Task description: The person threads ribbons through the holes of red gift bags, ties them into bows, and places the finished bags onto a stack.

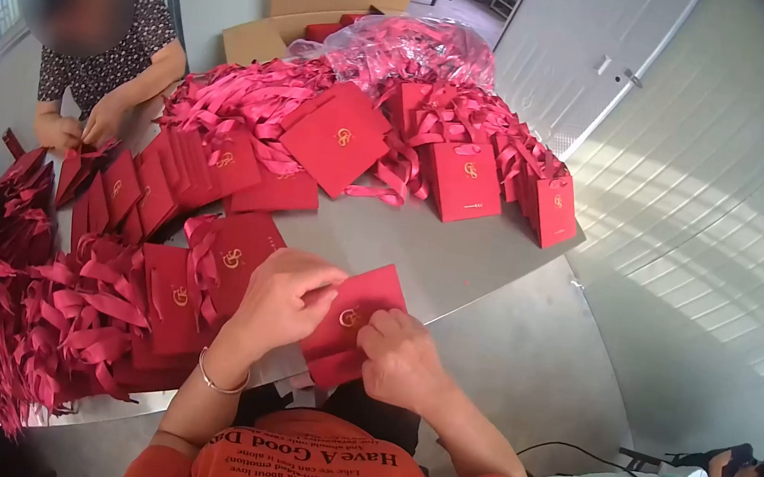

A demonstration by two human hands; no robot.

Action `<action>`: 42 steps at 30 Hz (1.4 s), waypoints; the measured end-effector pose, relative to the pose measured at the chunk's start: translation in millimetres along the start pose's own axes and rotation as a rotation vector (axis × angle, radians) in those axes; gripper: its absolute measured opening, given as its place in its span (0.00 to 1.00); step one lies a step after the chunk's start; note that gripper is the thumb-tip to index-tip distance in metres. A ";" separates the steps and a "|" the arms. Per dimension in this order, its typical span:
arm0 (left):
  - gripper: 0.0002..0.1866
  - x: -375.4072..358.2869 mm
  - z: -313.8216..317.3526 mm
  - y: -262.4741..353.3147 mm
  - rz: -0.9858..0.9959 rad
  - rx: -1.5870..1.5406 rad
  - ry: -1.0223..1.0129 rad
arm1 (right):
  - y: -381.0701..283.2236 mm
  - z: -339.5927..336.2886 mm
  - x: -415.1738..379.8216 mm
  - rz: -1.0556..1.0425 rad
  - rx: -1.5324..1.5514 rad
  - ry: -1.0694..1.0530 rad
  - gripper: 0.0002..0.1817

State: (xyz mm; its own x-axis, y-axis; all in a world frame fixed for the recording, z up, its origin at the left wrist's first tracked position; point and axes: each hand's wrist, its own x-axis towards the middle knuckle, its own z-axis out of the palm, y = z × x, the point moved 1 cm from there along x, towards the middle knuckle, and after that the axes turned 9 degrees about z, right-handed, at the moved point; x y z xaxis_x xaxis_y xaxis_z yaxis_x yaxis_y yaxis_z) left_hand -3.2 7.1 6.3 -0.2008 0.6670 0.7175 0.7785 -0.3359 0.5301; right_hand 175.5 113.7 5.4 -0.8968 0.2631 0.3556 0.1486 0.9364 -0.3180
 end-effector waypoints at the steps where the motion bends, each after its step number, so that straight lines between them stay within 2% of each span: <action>1: 0.14 -2.5 0.3 1.6 -0.024 0.047 -0.056 | -1.3 2.3 -4.1 0.020 -0.011 -0.028 0.13; 5: 0.10 -2.9 13.1 9.9 -0.054 0.147 -0.152 | -4.7 11.0 -15.3 0.079 -0.007 -0.100 0.13; 6: 0.10 -4.1 21.4 11.6 0.003 0.239 -0.126 | -4.6 12.5 -16.8 0.084 -0.020 -0.094 0.13; 8: 0.10 -10.4 29.4 20.4 0.000 0.298 -0.165 | -9.1 20.6 -19.1 0.144 0.059 -0.222 0.14; 9: 0.11 -12.8 33.1 23.6 -0.011 0.360 -0.197 | -11.0 22.7 -18.7 0.148 0.054 -0.216 0.14; 10: 0.12 -14.9 35.8 24.9 -0.106 0.326 -0.270 | -13.3 25.4 -18.7 0.184 0.101 -0.308 0.15; 11: 0.12 -17.3 36.2 24.6 -0.100 0.324 -0.271 | -14.8 27.9 -19.8 0.219 0.149 -0.400 0.16; 12: 0.11 -20.2 36.5 21.9 -0.240 0.312 -0.349 | -13.6 31.7 -19.6 0.235 0.234 -0.483 0.18; 13: 0.11 -23.0 36.5 18.7 -0.381 0.300 -0.426 | -12.4 31.0 -19.0 0.235 0.231 -0.480 0.18; 14: 0.11 -25.4 36.1 15.4 -0.379 0.299 -0.424 | -13.0 29.2 -18.2 0.218 0.290 -0.558 0.15; 16: 0.11 -30.7 38.4 8.0 -0.379 0.204 -0.575 | -8.2 22.6 -10.1 0.200 0.348 -0.637 0.13; 18: 0.11 -29.4 42.0 7.4 -0.353 0.170 -0.589 | 10.1 8.0 10.8 0.144 0.581 -0.915 0.10; 20: 0.11 -26.9 42.0 8.5 -0.330 0.137 -0.598 | 38.2 -6.9 35.3 0.367 0.740 -0.727 0.07; 21: 0.10 -24.8 40.2 10.2 -0.364 0.097 -0.613 | 63.7 3.1 47.5 0.601 0.857 -0.579 0.07; 22: 0.10 -23.5 39.4 11.1 -0.396 0.056 -0.631 | 86.5 18.1 68.0 0.493 0.537 -0.164 0.08; 24: 0.09 -24.4 41.9 8.3 -0.392 0.058 -0.647 | 115.0 37.3 106.7 0.317 0.128 0.330 0.12; 26: 0.09 -25.0 41.8 5.5 -0.384 0.062 -0.663 | 133.7 59.2 138.5 0.315 -0.054 0.563 0.15; 27: 0.08 -25.1 40.5 3.9 -0.394 0.038 -0.667 | 143.4 68.5 146.4 0.312 -0.056 0.570 0.15; 29: 0.08 -23.1 37.9 1.9 -0.399 0.020 -0.673 | 157.9 82.9 159.4 0.533 -0.163 0.284 0.19; 30: 0.08 -22.3 36.3 1.1 -0.413 0.010 -0.685 | 155.0 82.9 161.9 0.559 -0.159 0.268 0.15; 34: 0.09 -22.9 33.0 -2.0 -0.430 -0.019 -0.718 | 137.5 75.3 149.2 0.533 -0.033 0.419 0.11; 36: 0.09 -19.6 29.8 1.9 -0.436 -0.056 -0.710 | 128.1 64.6 131.7 0.430 0.294 0.520 0.10; 40: 0.10 -14.2 27.4 6.1 -0.473 -0.120 -0.710 | 98.4 43.0 78.6 0.325 0.476 0.483 0.07; 42: 0.11 -18.4 33.1 3.1 -0.494 -0.137 -0.662 | 84.5 39.3 50.7 0.695 0.889 0.097 0.07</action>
State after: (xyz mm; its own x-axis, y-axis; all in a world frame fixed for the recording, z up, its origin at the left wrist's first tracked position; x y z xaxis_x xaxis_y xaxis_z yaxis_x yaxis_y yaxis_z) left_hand 22.5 15.8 -20.3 -0.0764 0.9971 -0.0026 0.6051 0.0484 0.7947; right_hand 126.2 197.1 -38.0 -0.6936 0.7149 -0.0879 0.2189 0.0930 -0.9713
